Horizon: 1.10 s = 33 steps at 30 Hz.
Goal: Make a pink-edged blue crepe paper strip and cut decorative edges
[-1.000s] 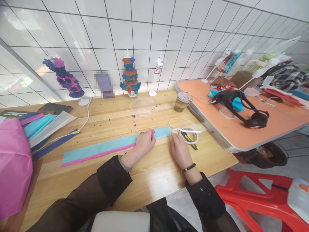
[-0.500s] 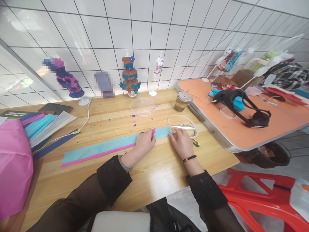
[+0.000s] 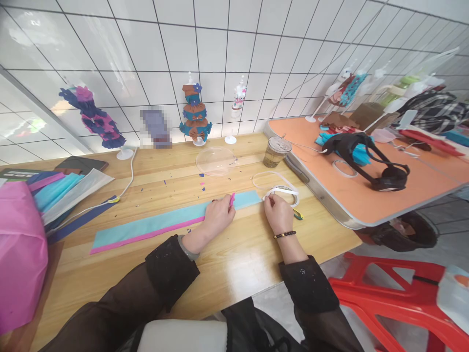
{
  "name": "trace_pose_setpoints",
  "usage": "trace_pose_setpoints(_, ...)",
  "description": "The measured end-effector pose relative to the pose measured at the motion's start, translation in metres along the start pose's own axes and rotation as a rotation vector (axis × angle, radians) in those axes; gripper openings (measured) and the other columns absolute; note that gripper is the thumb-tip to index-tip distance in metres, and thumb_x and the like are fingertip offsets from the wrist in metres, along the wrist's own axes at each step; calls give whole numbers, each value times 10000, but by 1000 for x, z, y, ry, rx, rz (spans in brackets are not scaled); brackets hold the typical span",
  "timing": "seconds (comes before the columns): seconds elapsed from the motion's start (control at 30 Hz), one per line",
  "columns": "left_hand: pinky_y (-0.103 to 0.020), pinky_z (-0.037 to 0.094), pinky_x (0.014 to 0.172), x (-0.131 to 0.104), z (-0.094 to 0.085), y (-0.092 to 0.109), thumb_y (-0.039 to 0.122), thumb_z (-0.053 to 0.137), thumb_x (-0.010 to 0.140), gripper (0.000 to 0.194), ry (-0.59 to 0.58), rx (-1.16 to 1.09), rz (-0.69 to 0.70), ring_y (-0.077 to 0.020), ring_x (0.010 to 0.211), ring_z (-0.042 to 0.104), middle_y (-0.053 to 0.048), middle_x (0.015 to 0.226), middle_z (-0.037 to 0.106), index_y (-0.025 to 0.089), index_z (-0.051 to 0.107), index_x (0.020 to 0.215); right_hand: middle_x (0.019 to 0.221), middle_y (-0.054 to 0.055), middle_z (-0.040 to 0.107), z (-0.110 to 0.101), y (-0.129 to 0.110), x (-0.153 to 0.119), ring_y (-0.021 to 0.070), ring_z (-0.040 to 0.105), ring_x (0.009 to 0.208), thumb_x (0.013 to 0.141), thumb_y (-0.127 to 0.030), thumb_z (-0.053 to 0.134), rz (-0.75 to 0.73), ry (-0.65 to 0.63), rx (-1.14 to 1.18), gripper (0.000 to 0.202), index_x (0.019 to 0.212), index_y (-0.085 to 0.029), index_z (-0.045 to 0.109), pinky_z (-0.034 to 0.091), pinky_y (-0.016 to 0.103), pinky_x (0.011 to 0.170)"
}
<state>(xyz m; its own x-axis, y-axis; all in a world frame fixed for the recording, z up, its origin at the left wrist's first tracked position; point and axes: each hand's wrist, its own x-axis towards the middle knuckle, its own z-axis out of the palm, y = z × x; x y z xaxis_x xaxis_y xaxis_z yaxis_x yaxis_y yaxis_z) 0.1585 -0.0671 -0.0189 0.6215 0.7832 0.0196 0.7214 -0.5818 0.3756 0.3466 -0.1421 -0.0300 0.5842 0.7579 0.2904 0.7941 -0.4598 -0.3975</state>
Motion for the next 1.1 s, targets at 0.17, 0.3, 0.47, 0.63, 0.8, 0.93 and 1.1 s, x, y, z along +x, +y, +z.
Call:
trace_pose_setpoints(0.17, -333, 424, 744, 0, -3, 1, 260, 364, 842, 220, -35, -7, -14, -221, 856, 588, -69, 909, 634, 199, 465, 1028, 580, 64, 610, 0, 4, 3, 196, 533, 557, 790, -422, 429, 40, 14, 17, 315, 724, -172, 610, 331, 282, 517)
trace_pose_setpoints(0.3, -333, 422, 760, 0, -5, 3, 262, 373, 845, 215, -55, -23, -26, -219, 877, 586, -65, 924, 634, 207, 463, 1032, 571, 56, 598, -2, 2, 1, 181, 526, 537, 804, -463, 417, 67, 39, 55, 341, 706, -175, 571, 347, 280, 513)
trace_pose_setpoints(0.47, -334, 426, 743, -2, -4, 2, 262, 380, 845, 211, -27, -11, -10, -224, 863, 590, -68, 913, 636, 201, 464, 1028, 583, 29, 570, -4, -18, -16, 143, 496, 525, 808, -504, 435, -30, 80, 274, 355, 677, -188, 531, 393, 271, 547)
trace_pose_setpoints(0.63, -336, 424, 761, -3, -6, 3, 268, 352, 864, 225, -15, -29, 2, -217, 868, 593, -73, 927, 635, 197, 463, 1047, 726, 30, 591, 1, -50, -24, 142, 531, 576, 801, -468, 472, -159, -104, 517, 382, 1040, -172, 511, 440, 273, 555)
trace_pose_setpoints(0.8, -331, 424, 779, -4, -9, 3, 253, 357, 862, 197, -41, -38, 22, -205, 878, 591, -64, 938, 637, 202, 487, 1001, 715, 17, 590, 6, -63, -19, 144, 529, 570, 771, -477, 517, -162, -166, 500, 486, 1141, -166, 466, 441, 280, 564)
trace_pose_setpoints(0.93, -327, 430, 768, -4, -7, 2, 246, 375, 852, 165, -8, -5, 77, -202, 858, 591, -52, 907, 638, 207, 505, 946, 685, 10, 574, 12, -59, -17, 151, 535, 591, 777, -455, 510, -139, -143, 499, 458, 1128, -161, 483, 442, 285, 583)
trace_pose_setpoints(1.1, -324, 433, 759, -5, -5, 2, 261, 389, 846, 170, 1, 6, 85, -206, 858, 587, -51, 905, 631, 210, 502, 963, 665, -4, 538, 21, -50, -14, 148, 533, 589, 800, -378, 473, -113, -140, 557, 389, 1123, -163, 484, 445, 279, 564)
